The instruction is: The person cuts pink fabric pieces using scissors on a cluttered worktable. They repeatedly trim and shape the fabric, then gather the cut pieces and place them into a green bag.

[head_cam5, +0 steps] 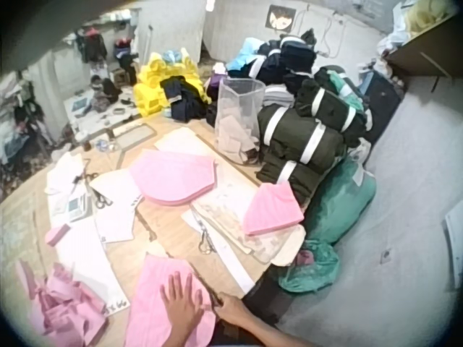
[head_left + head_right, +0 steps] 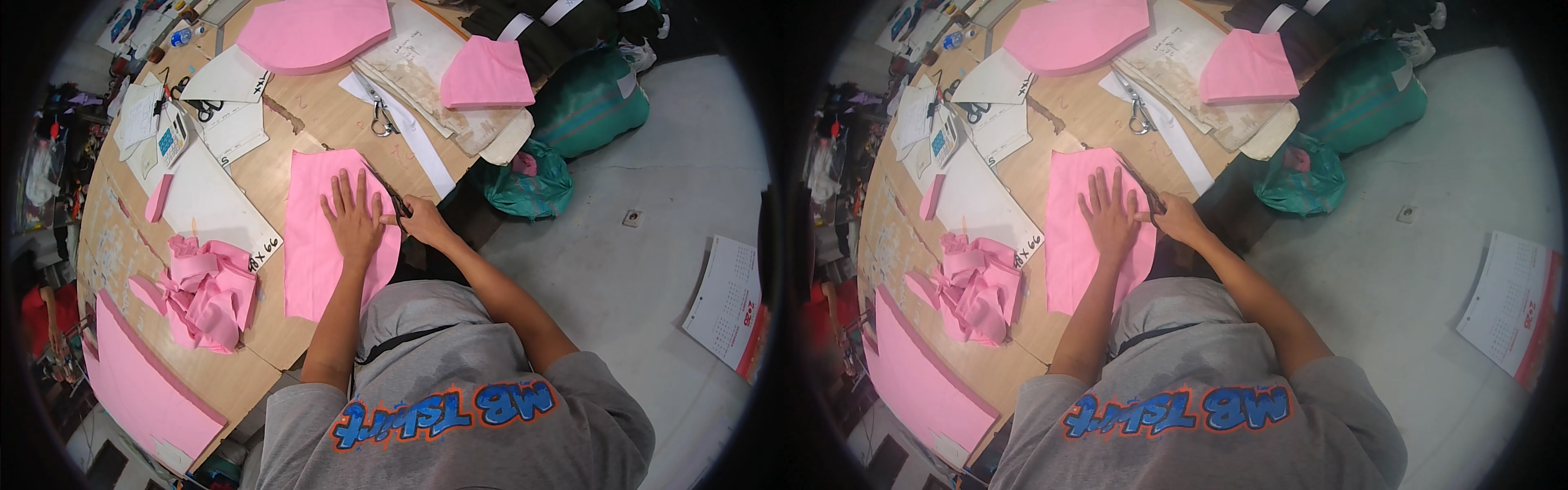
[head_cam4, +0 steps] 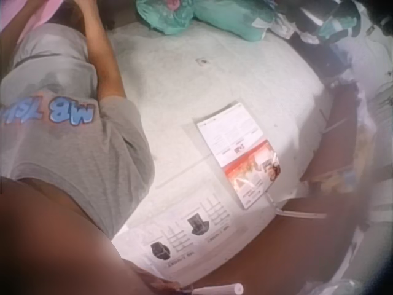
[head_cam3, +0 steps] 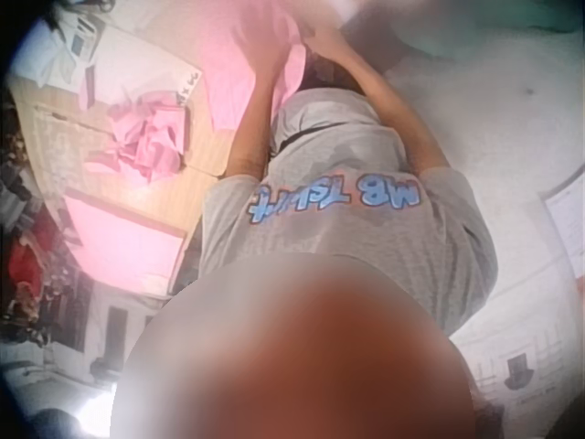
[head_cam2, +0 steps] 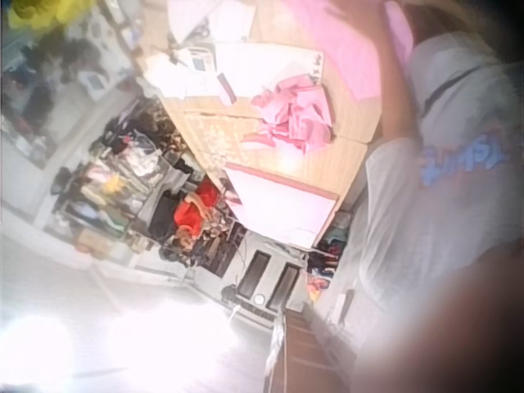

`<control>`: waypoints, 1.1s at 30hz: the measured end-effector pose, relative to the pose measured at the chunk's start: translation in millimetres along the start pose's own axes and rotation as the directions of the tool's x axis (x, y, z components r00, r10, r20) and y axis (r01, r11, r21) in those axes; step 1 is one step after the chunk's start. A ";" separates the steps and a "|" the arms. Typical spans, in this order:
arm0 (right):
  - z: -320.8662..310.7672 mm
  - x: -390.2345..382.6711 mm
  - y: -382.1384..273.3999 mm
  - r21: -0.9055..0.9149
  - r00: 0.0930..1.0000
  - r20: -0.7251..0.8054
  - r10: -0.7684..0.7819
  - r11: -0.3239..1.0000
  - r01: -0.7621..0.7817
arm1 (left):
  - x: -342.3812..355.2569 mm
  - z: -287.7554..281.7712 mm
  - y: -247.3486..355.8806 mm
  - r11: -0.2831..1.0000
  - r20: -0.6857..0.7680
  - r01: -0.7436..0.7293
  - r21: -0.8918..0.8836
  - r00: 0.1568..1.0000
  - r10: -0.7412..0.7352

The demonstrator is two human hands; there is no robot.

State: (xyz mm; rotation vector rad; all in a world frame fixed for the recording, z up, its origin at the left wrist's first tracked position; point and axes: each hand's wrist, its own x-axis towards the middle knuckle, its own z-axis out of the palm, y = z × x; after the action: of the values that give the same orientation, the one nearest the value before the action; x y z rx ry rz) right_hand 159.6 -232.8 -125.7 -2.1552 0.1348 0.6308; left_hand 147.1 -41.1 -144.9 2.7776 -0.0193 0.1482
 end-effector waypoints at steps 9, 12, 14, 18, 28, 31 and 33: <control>11.8 2.7 16.0 0.043 0.999 -0.030 -0.029 0.999 0.030 | 0.7 2.0 -0.8 1.000 0.001 -0.002 0.028 1.000 0.002; 11.1 3.2 12.9 0.076 0.999 -0.030 -0.030 0.997 0.032 | 0.5 1.9 -0.7 0.999 0.003 -0.003 0.034 1.000 0.003; 5.3 2.8 9.5 -0.002 1.000 -0.003 -0.009 1.000 0.009 | 0.1 2.1 -1.7 0.999 0.007 -0.004 0.035 1.000 0.004; 0.9 12.6 -3.9 -0.031 0.999 -0.020 -0.044 0.999 0.044 | -0.6 4.4 -3.0 1.000 0.010 -0.006 0.016 1.000 0.006; -0.3 24.0 -11.6 -0.082 0.999 -0.017 -0.035 0.996 0.033 | -0.1 8.8 -7.3 1.000 0.058 0.011 0.001 0.998 -0.011; 3.3 25.7 -8.7 -0.011 1.000 -0.017 -0.019 1.000 0.019 | 0.3 7.7 -7.2 1.000 0.073 0.012 0.018 0.997 -0.013; 4.5 25.8 -6.0 0.071 1.000 -0.001 0.008 0.997 -0.008 | 0.1 5.9 -5.6 1.000 0.026 -0.002 0.004 1.000 0.002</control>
State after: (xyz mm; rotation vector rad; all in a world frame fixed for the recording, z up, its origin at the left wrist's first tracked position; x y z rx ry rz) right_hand 182.0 -222.4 -136.2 -2.0878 0.1638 0.6202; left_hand 148.0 -37.9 -152.3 2.7834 -0.0284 0.1122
